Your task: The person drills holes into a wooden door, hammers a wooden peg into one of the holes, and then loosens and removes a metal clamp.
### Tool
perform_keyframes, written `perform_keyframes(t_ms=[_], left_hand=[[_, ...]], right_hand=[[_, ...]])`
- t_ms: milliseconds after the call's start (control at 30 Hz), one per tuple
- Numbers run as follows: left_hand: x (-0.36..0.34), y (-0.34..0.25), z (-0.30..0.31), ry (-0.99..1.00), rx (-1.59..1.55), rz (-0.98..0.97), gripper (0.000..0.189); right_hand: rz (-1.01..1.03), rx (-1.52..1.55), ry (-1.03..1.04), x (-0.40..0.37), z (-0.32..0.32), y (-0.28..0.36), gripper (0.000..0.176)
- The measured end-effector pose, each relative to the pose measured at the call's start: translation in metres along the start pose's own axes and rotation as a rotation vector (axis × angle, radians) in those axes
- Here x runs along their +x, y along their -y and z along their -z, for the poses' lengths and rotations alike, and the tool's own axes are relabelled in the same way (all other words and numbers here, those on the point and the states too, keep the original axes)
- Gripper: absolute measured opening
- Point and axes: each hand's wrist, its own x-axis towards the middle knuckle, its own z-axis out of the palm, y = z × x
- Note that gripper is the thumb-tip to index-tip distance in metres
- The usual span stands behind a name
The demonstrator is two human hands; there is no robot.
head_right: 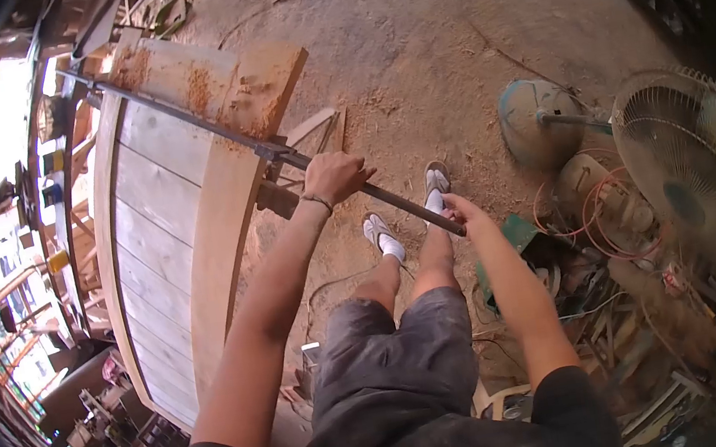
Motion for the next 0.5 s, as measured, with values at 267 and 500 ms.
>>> perform_keyframes(t_ms=[267,500], left_hand=[[0.007,0.003,0.007,0.038,-0.023,-0.007,0.045],[-0.001,0.004,0.016,0.065,-0.021,-0.021,0.041]], right_hand=[[1.360,-0.244,0.034,-0.163,-0.107,-0.054,0.058],[1.697,-1.916,-0.200,-0.146,-0.084,-0.283,0.030]])
